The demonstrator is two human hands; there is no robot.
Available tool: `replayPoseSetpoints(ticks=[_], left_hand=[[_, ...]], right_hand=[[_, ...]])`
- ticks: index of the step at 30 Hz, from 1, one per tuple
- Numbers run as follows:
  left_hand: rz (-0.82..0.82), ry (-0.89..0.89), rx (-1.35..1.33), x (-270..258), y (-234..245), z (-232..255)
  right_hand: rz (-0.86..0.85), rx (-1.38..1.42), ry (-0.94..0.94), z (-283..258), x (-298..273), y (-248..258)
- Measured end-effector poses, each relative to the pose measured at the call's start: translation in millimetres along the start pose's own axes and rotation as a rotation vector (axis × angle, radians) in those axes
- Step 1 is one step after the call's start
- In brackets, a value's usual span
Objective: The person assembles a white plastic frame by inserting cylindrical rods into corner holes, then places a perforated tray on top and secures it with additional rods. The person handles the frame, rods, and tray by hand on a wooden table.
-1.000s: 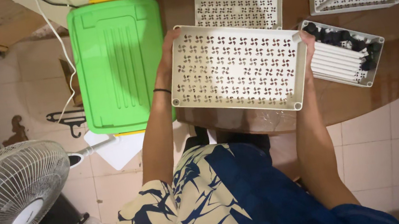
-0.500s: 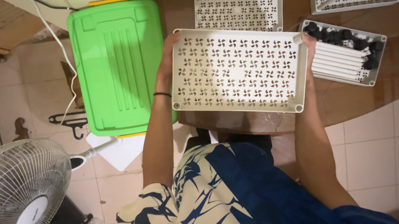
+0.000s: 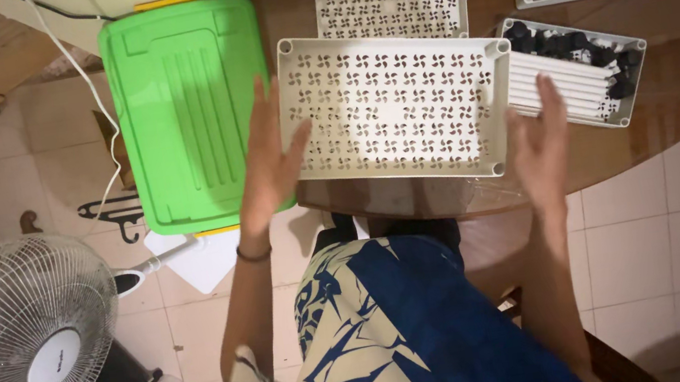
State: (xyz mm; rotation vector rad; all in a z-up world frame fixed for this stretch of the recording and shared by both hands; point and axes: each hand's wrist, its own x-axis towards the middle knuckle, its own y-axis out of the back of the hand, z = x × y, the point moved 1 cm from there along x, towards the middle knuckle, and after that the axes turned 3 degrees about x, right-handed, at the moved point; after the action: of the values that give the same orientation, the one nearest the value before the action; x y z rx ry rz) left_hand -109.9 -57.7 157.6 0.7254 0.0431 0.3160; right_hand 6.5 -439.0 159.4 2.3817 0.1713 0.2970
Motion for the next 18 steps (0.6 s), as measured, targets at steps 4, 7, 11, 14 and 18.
replayPoseSetpoints(ticks=[4, 7, 11, 14, 18], left_hand=[[0.005, 0.008, 0.223, -26, -9, 23], [0.060, 0.048, 0.233, -24, -16, 30], [-0.051, 0.170, 0.070, -23, -15, 24], [0.046, -0.004, 0.008, -26, -13, 19], [0.109, -0.090, -0.065, -29, -20, 8]], right_hand=[[-0.105, -0.082, -0.029, -51, -56, -9], [-0.128, -0.136, -0.098, -69, -72, -21], [-0.140, -0.388, -0.042, -63, -55, -21], [-0.192, -0.380, -0.095, -51, -22, -23], [-0.204, -0.221, -0.068, -39, 23, -30]])
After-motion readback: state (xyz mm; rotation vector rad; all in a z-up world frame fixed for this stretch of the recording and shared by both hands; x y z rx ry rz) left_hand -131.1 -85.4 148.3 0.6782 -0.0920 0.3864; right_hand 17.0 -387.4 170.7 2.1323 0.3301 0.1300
